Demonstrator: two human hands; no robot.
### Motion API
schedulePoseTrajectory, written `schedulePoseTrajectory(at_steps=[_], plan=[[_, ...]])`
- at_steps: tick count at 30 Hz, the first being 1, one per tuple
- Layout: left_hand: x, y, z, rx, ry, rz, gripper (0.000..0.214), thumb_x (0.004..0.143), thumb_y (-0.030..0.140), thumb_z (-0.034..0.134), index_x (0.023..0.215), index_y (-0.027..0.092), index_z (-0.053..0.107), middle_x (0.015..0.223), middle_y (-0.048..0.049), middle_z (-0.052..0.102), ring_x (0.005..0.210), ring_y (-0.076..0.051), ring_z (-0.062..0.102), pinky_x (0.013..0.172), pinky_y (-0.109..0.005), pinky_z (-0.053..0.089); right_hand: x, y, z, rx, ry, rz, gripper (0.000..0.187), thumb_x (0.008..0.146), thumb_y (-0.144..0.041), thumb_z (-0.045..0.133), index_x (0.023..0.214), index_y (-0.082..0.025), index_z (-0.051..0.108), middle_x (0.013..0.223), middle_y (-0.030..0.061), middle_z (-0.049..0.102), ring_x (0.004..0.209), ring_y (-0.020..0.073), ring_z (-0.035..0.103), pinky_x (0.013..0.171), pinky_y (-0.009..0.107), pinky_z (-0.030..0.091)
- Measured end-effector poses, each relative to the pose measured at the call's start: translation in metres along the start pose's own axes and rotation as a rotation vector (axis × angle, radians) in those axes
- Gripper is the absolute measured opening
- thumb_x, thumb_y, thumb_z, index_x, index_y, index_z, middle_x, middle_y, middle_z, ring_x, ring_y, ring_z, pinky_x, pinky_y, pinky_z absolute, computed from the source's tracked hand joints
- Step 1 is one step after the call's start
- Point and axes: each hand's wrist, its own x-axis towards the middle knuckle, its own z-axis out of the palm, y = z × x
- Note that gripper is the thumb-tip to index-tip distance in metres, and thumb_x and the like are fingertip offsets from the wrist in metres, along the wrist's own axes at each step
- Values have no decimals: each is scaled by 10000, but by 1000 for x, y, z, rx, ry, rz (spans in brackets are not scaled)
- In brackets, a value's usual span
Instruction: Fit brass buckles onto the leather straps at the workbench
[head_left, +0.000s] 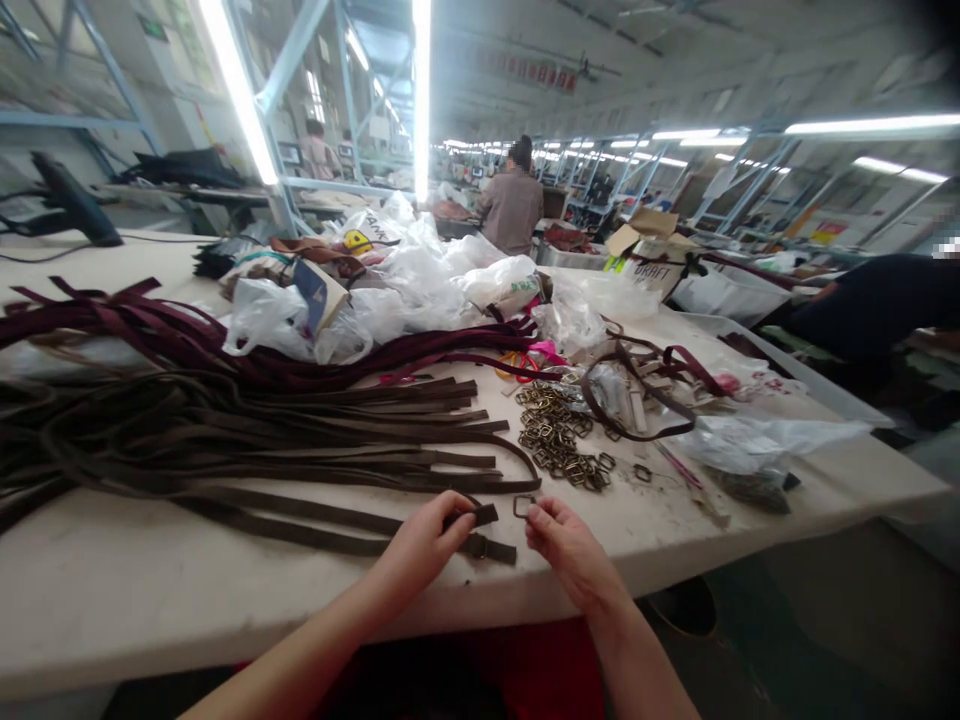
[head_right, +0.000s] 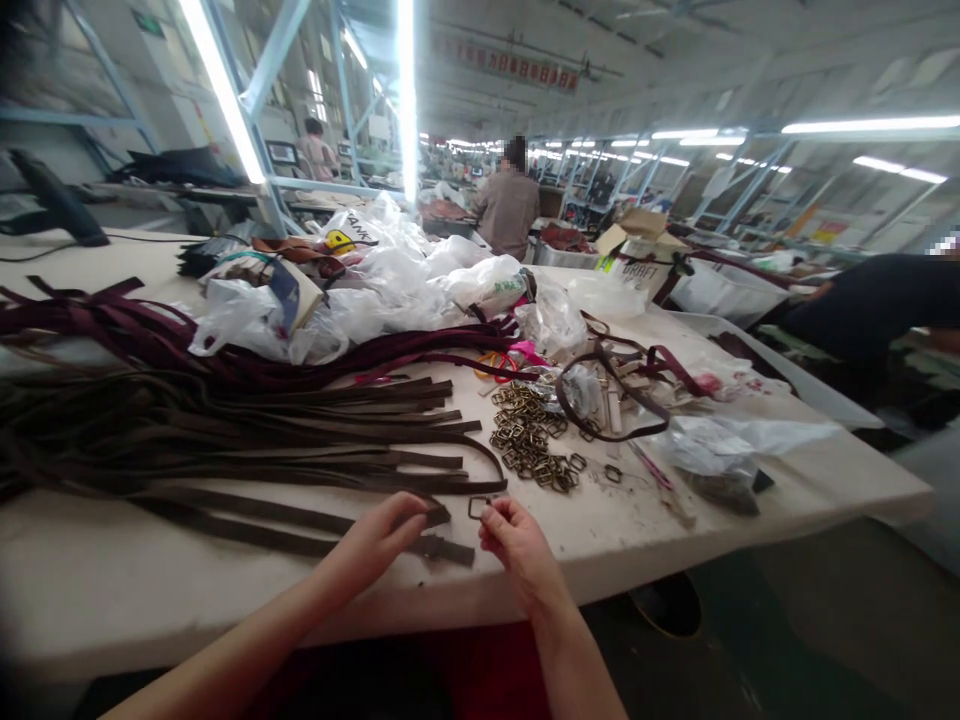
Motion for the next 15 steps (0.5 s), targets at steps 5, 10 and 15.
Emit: schedulePoseTrajectory(at_steps=[5, 10, 15], plan=[[2, -11, -8, -228, -50, -96, 225, 801, 345, 453, 799, 143, 552, 681, 20, 544, 631, -105, 470, 594, -211, 370, -19, 2, 42, 292, -252, 205, 229, 676, -263, 709, 789, -154, 542, 695, -24, 572, 569, 59, 529, 555, 165, 427], [-4, -10, -18, -428, -233, -106, 246, 800, 359, 484, 793, 122, 551, 629, 36, 479, 558, -70, 389, 510, -181, 311, -20, 2, 49, 377, -278, 307, 200, 681, -232, 702, 803, -148, 566, 694, -14, 585, 564, 58, 537, 548, 160, 435], [-5, -11, -7, -487, -130, -44, 289, 842, 388, 419, 897, 129, 536, 707, 8, 525, 598, -85, 438, 554, -199, 368, -20, 9, 56, 281, -288, 309, 285, 631, -302, 732, 805, -142, 571, 671, -2, 570, 531, 64, 490, 508, 172, 401]])
